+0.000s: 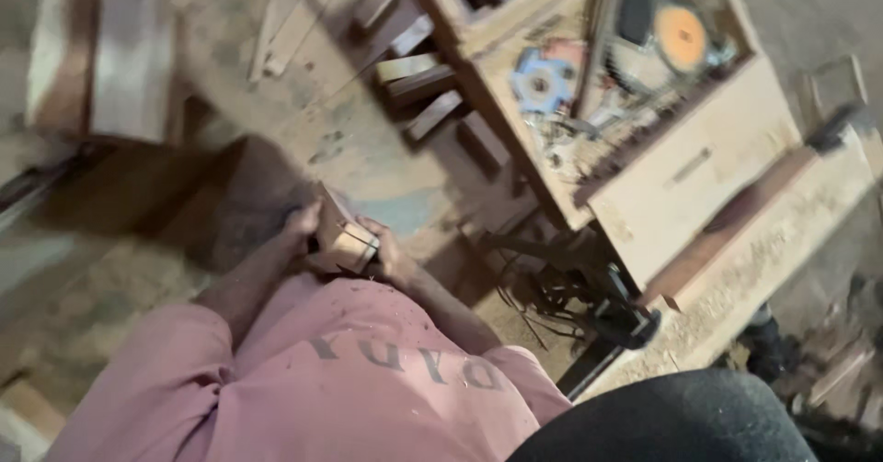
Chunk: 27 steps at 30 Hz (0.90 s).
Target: The person picks up wooden blocks from piles on the floor and carries them to a workbench, holding each block against a machine at the bench. They handle the blocks one at a time, turning them over, and stack finished blocks on a rack.
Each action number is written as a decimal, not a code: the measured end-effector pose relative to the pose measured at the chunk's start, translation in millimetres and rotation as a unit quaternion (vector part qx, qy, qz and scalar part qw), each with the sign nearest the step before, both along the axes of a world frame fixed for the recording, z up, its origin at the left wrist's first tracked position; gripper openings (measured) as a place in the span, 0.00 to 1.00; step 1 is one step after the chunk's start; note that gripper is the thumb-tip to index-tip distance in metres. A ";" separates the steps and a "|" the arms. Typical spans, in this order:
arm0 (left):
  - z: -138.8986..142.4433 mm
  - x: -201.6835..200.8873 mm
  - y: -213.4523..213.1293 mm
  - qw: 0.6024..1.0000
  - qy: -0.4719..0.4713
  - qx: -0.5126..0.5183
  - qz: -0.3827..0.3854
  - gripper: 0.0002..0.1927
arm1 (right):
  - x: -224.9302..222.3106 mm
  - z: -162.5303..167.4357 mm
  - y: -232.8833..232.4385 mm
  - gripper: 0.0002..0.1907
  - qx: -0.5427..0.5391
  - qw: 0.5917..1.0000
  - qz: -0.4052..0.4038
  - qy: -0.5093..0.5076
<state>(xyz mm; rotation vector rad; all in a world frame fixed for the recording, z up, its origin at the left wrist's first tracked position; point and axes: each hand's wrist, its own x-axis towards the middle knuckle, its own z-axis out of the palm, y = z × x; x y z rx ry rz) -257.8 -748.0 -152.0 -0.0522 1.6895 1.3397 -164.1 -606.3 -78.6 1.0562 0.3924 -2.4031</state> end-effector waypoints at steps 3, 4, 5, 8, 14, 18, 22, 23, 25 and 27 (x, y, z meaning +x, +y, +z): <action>-7.7 -20.9 -59.5 0.983 0.165 -0.070 -0.027 0.26 | -39.3 -8.9 -47.5 0.27 0.058 0.998 0.020 -0.025; -6.4 -31.8 -78.3 0.971 0.231 -0.067 0.005 0.25 | -50.5 -11.2 -56.3 0.25 0.010 1.000 0.007 -0.023; 1.8 -45.7 -95.3 0.953 0.294 -0.060 0.041 0.24 | -58.0 -13.0 -52.0 0.24 -0.036 0.999 -0.011 -0.022; 37.1 -112.2 -143.2 0.885 0.449 -0.020 0.118 0.20 | -91.4 1.1 -20.8 0.21 0.048 0.994 -0.095 -0.018; 58.4 -217.1 -203.2 0.794 0.536 -0.250 0.143 0.29 | -136.9 22.5 68.6 0.22 0.472 0.863 -0.161 0.081; 33.3 -234.1 -170.0 0.715 0.560 -0.410 0.080 0.41 | -119.7 27.1 66.7 0.20 0.633 0.759 -0.037 0.148; 24.6 -234.2 -133.5 0.694 0.512 -0.495 0.104 0.45 | -74.7 18.7 11.7 0.14 0.643 0.761 0.035 0.078; 25.1 -234.5 -129.3 0.693 0.505 -0.502 0.112 0.46 | -59.1 18.9 -3.5 0.14 0.642 0.761 0.058 0.068; 32.2 -235.6 -128.8 0.691 0.500 -0.509 0.116 0.48 | -25.0 22.8 -28.2 0.15 0.645 0.755 0.108 0.050; 38.1 -237.0 -133.2 0.697 0.498 -0.502 0.117 0.50 | 6.6 31.1 -47.9 0.15 0.664 0.728 0.166 0.041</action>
